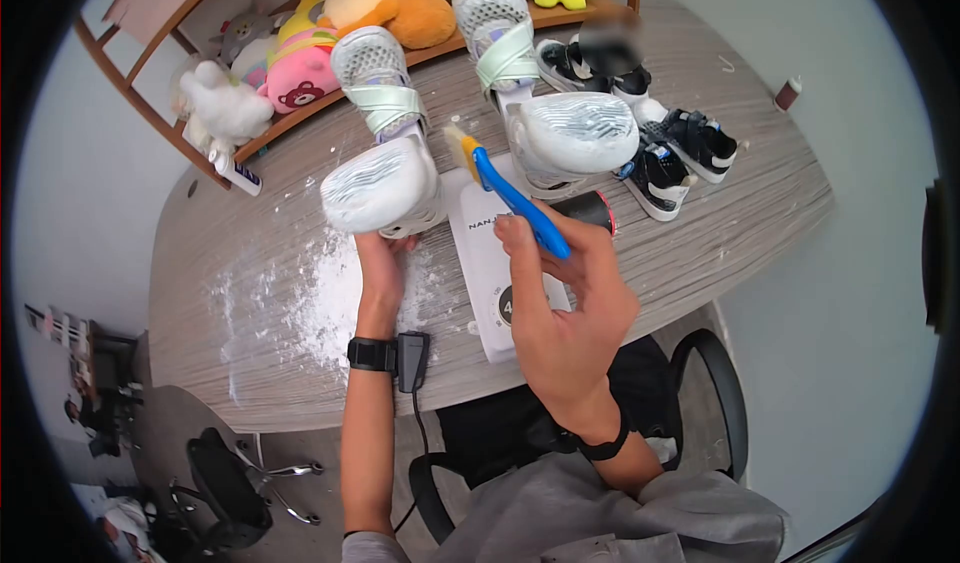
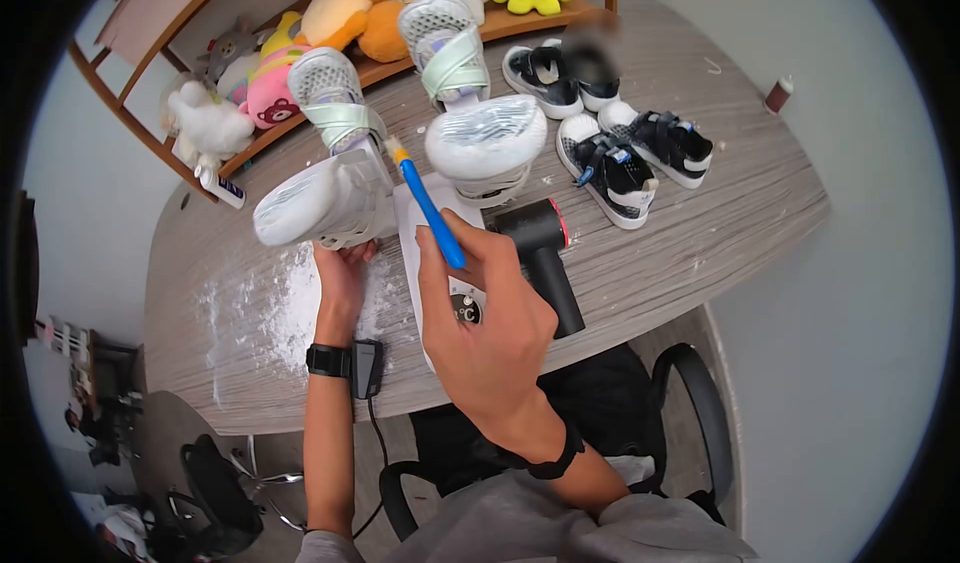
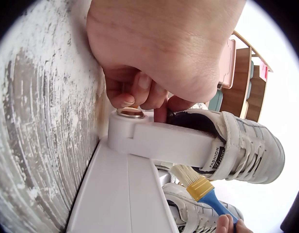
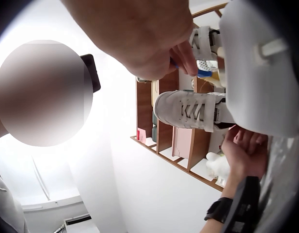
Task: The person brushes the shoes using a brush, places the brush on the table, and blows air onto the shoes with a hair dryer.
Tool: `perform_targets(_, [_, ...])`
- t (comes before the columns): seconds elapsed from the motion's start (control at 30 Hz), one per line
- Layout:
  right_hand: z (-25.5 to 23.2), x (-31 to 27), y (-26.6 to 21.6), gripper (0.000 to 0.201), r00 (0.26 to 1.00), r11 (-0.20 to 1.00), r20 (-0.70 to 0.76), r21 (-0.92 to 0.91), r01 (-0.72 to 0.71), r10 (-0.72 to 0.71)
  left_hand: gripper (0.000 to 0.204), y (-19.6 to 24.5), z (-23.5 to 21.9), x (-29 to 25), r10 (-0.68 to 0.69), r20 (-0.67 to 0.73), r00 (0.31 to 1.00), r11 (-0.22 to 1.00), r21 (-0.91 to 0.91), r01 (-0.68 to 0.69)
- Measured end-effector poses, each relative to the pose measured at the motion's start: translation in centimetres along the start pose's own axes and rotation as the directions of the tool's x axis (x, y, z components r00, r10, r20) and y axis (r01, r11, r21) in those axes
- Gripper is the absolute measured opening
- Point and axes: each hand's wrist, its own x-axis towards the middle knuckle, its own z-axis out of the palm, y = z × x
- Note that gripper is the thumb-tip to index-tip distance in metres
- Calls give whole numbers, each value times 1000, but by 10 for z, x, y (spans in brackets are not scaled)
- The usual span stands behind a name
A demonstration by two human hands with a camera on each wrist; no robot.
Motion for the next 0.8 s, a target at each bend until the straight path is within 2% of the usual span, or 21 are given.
perform_targets(0.07, [1, 3, 2, 21, 992, 993, 67, 42, -113, 110, 37, 0, 2, 0, -21, -12, 1000, 1000, 0, 21])
perform_targets(0.1, [1, 3, 5, 21, 992, 991, 51, 48, -122, 119, 38, -1, 2, 0, -20, -19, 1000, 1000, 15, 20])
perform_targets(0.17, [1, 3, 10, 20, 976, 975, 126, 113, -192, 177, 38, 2, 5, -1, -14, -19, 1000, 999, 46, 15])
perform_targets(0.23, [-2, 4, 11, 21, 969, 962, 134, 150, -229, 210, 40, 6, 15, -6, -21, -105, 994, 999, 33, 25])
perform_targets(0.3, [-10, 6, 9, 19, 946, 926, 187, 227, -302, 263, 40, 6, 12, -6, -18, -77, 997, 999, 40, 21])
perform_targets(0.33, [-14, 7, 7, 19, 947, 923, 180, 236, -303, 265, 40, 5, 9, -5, -15, -60, 998, 1000, 26, 17])
perform_targets(0.4, [-24, 6, 1, 18, 938, 863, 165, 369, -345, 304, 40, 0, 0, -3, -14, -39, 999, 1000, 21, 15])
perform_targets(0.47, [-34, 5, -8, 18, 943, 859, 161, 390, -331, 290, 40, -2, -3, -1, -12, -20, 1000, 1000, 8, 12])
perform_targets(0.53, [-46, 4, -18, 18, 949, 857, 154, 408, -314, 274, 37, -3, 2, -2, -9, -100, 995, 999, 50, 14])
perform_targets(0.57, [-52, 4, -22, 19, 965, 897, 136, 358, -259, 225, 37, -2, 7, -4, -4, -96, 995, 999, 51, 9])
perform_targets(0.63, [-65, 5, -34, 19, 979, 929, 113, 310, -200, 172, 33, 1, 15, -7, -17, -229, 973, 998, 53, 30])
perform_targets(0.67, [-73, 6, -41, 21, 977, 950, 159, 256, -180, 143, 33, 0, 13, -6, -14, -224, 974, 998, 56, 27])
perform_targets(0.73, [-89, 9, -53, 25, 950, 966, 298, 206, -158, 91, 28, -5, 6, -2, -64, -223, 973, 993, -111, 40])
perform_targets(0.77, [-89, 9, -53, 25, 952, 966, 294, 206, -157, 92, 28, -4, 8, -2, -64, -219, 974, 993, -109, 41])
perform_targets(0.8, [-88, 9, -52, 26, 958, 958, 288, 273, -90, 8, 26, -3, 9, -2, -57, -196, 979, 994, -104, 37])
